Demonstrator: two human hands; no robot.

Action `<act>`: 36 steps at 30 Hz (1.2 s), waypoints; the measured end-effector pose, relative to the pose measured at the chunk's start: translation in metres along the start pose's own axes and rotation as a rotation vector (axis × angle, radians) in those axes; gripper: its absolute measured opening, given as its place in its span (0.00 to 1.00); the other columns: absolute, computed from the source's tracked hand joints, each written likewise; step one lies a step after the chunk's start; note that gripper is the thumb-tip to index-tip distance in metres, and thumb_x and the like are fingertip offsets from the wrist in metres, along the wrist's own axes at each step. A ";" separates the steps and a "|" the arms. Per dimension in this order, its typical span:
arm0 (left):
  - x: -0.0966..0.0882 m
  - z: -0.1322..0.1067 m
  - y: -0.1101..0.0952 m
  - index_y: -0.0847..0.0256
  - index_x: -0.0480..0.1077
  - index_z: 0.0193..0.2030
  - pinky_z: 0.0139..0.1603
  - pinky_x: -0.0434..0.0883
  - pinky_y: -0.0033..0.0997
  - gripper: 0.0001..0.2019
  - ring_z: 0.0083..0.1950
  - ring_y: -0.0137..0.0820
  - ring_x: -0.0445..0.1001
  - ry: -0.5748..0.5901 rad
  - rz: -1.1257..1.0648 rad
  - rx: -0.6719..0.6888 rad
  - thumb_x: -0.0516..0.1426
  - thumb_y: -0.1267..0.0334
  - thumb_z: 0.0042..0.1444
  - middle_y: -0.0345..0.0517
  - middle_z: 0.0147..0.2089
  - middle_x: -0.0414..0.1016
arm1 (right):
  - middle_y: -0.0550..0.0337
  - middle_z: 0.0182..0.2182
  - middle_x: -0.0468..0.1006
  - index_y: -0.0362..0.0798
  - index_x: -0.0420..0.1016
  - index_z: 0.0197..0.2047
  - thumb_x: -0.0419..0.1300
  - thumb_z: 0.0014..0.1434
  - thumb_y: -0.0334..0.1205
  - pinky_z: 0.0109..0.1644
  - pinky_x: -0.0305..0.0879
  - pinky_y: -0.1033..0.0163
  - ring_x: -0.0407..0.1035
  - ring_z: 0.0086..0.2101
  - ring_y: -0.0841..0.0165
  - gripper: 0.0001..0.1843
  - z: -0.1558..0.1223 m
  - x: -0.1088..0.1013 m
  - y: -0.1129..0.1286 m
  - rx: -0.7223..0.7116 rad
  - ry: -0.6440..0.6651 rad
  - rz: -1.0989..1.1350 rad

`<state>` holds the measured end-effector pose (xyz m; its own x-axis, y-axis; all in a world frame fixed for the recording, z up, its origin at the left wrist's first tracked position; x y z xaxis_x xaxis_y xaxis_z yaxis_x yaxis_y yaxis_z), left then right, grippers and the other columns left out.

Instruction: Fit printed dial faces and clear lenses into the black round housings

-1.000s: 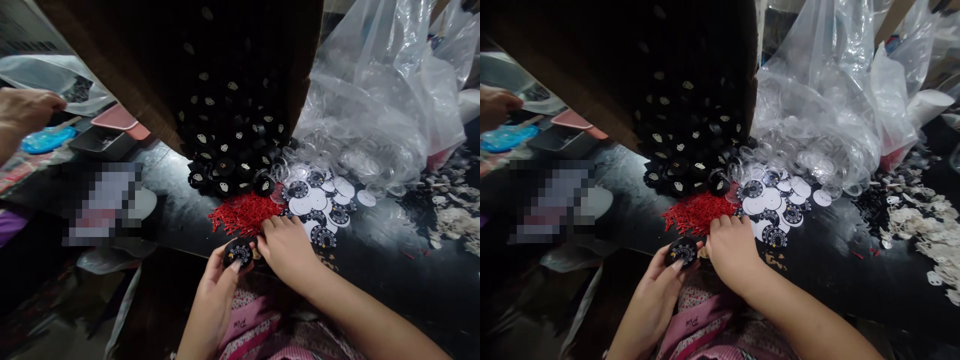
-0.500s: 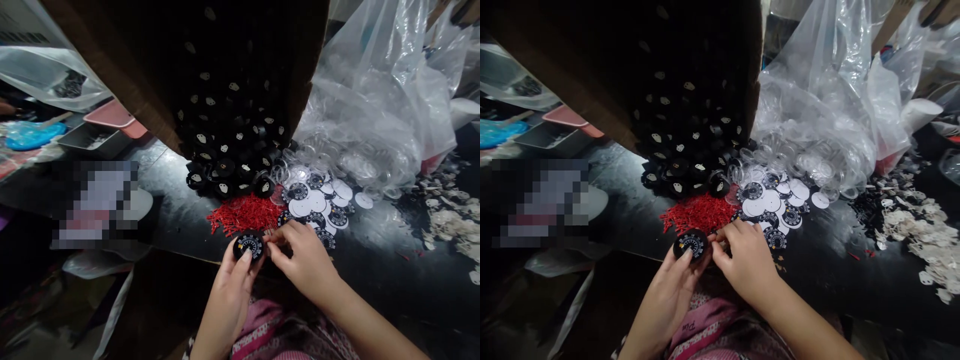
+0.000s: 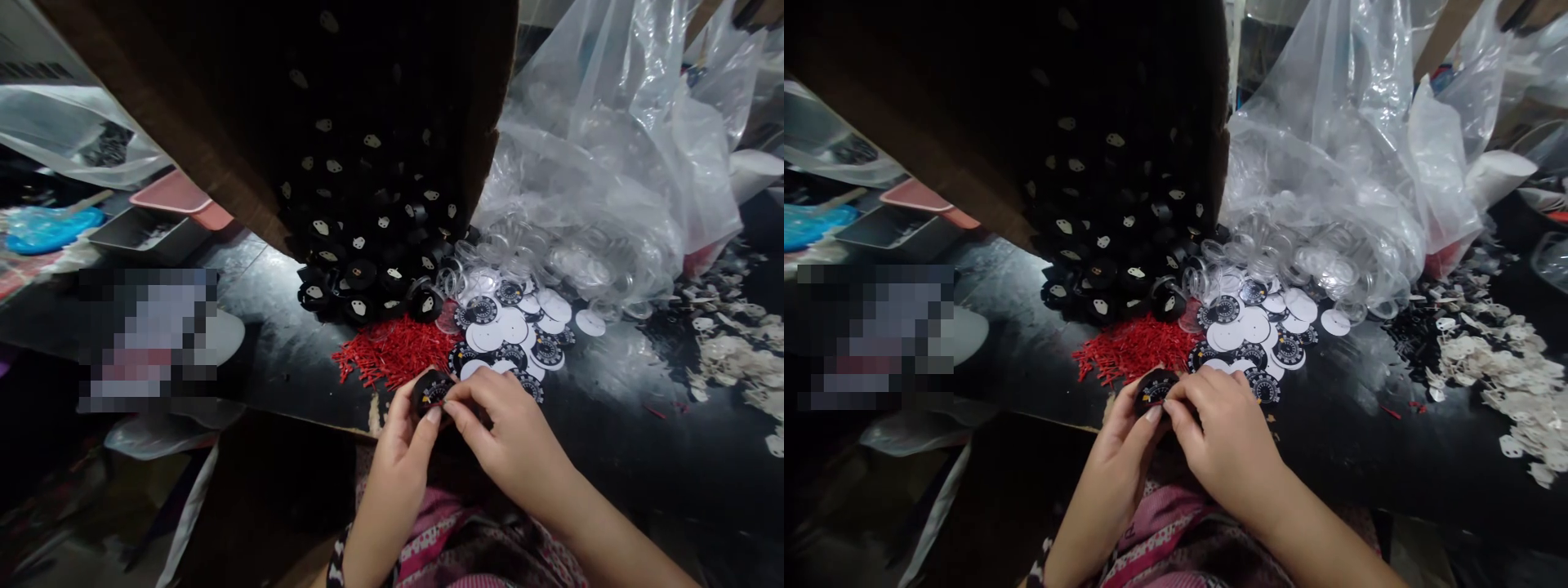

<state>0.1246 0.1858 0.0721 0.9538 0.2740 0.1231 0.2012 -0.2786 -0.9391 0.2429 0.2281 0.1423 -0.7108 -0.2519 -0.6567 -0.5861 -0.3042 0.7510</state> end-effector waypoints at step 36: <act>0.002 0.000 0.003 0.47 0.73 0.53 0.61 0.69 0.40 0.19 0.61 0.40 0.71 0.192 -0.034 -0.219 0.62 0.56 0.54 0.40 0.57 0.76 | 0.56 0.36 0.76 0.46 0.73 0.41 0.56 0.62 0.31 0.44 0.59 0.57 0.68 0.37 0.64 0.06 -0.005 -0.003 0.004 -0.193 0.013 -0.133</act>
<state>0.1271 0.1859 0.0698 0.9663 0.1134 0.2312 0.2572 -0.4697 -0.8445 0.2444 0.2226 0.1470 -0.6264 -0.2088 -0.7510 -0.5884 -0.5053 0.6312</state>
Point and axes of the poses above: each hand's wrist, its own z-axis towards the middle knuckle, its own x-axis out of the palm, y = z × x, the point moved 8 cm from there along z, towards the middle knuckle
